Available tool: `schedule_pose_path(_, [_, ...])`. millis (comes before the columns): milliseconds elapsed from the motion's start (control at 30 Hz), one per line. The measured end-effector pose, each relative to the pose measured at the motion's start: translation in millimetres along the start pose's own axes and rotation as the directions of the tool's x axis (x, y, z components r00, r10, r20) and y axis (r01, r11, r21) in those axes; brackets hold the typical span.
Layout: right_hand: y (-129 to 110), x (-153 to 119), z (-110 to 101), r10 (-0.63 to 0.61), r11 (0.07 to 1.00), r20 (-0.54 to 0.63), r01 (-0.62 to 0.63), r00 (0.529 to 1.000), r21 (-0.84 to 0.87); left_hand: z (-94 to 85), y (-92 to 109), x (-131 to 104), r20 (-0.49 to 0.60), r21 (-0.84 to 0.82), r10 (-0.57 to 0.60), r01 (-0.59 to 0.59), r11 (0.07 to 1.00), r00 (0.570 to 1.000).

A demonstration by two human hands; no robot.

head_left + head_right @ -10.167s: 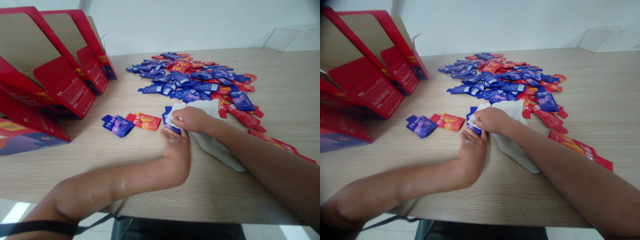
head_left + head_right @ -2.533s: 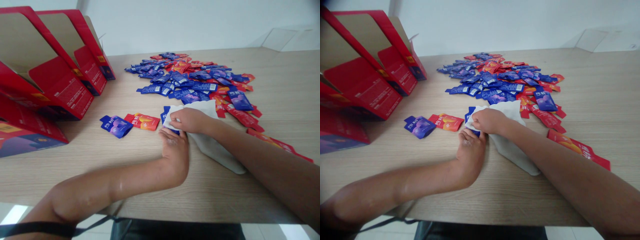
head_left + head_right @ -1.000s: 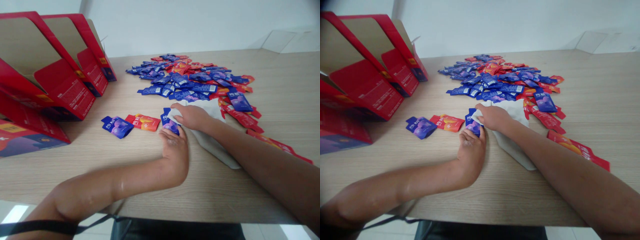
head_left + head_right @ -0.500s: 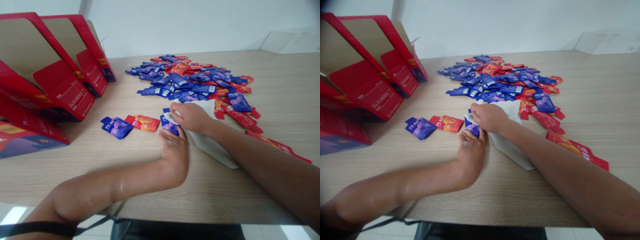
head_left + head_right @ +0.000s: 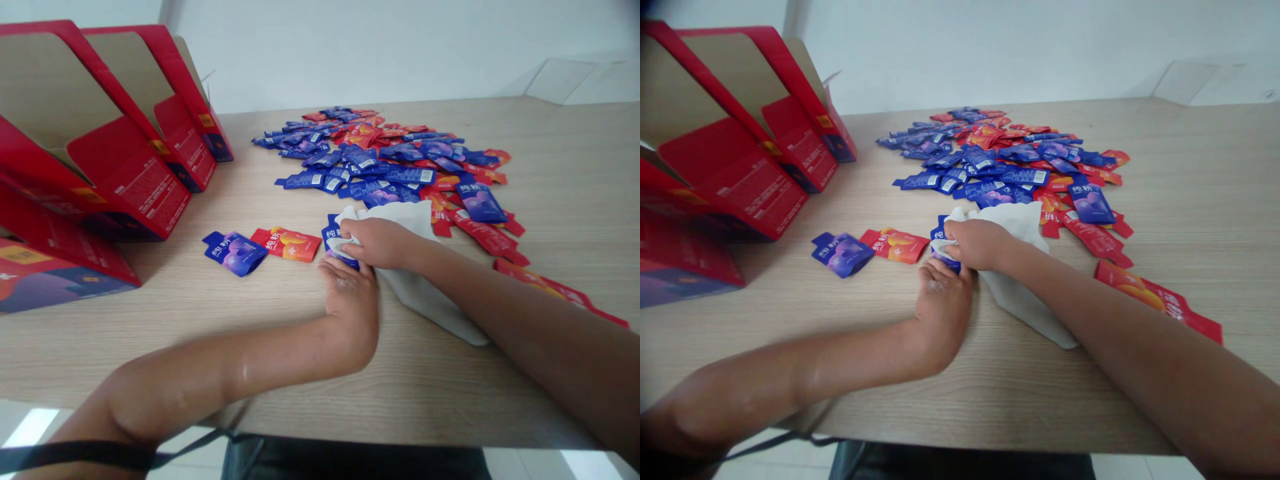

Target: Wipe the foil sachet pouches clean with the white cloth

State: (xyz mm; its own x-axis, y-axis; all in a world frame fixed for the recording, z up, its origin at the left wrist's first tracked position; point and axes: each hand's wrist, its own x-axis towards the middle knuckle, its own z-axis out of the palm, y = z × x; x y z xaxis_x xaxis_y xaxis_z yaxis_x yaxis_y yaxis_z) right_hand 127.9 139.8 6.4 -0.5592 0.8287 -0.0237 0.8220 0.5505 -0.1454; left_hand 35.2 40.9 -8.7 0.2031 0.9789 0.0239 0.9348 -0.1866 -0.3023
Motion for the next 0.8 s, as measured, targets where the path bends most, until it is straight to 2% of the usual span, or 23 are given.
schedule_pose_path(200, [17.2,5.1,5.2,0.105,0.989,-0.094,-0.114,0.990,-0.098,2.9,0.8,0.8,0.037,0.072,0.036,-0.039,0.997,0.999])
schedule_pose_path(300, [16.3,3.6,0.8,0.091,0.992,-0.160,-0.104,0.983,-0.075,4.1,1.3,0.9,0.024,0.047,0.030,-0.031,0.998,0.999])
schedule_pose_path(367, [10.0,1.2,-3.7,0.043,0.997,-0.198,-0.055,0.979,-0.054,4.2,1.3,0.4,-0.017,0.006,0.010,-0.010,1.000,1.000])
schedule_pose_path(433, [2.5,-1.2,-7.0,-0.046,0.999,-0.167,0.041,0.985,-0.032,3.5,1.0,-0.2,-0.049,-0.024,-0.013,0.012,1.000,0.999])
schedule_pose_path(533, [-4.3,-2.4,-6.7,-0.127,0.992,-0.041,0.127,0.991,-0.012,2.0,0.4,-0.5,-0.041,-0.043,-0.019,0.017,0.999,0.999])
schedule_pose_path(600, [-4.6,-1.7,-4.3,-0.119,0.993,-0.007,0.119,0.993,-0.012,1.6,0.4,-0.4,-0.030,-0.040,-0.009,0.008,0.999,1.000])
schedule_pose_path(800, [1.2,1.0,-0.6,-0.079,0.997,-0.019,0.078,0.997,-0.027,4.0,1.4,0.1,-0.033,0.008,-0.023,0.023,1.000,0.999])
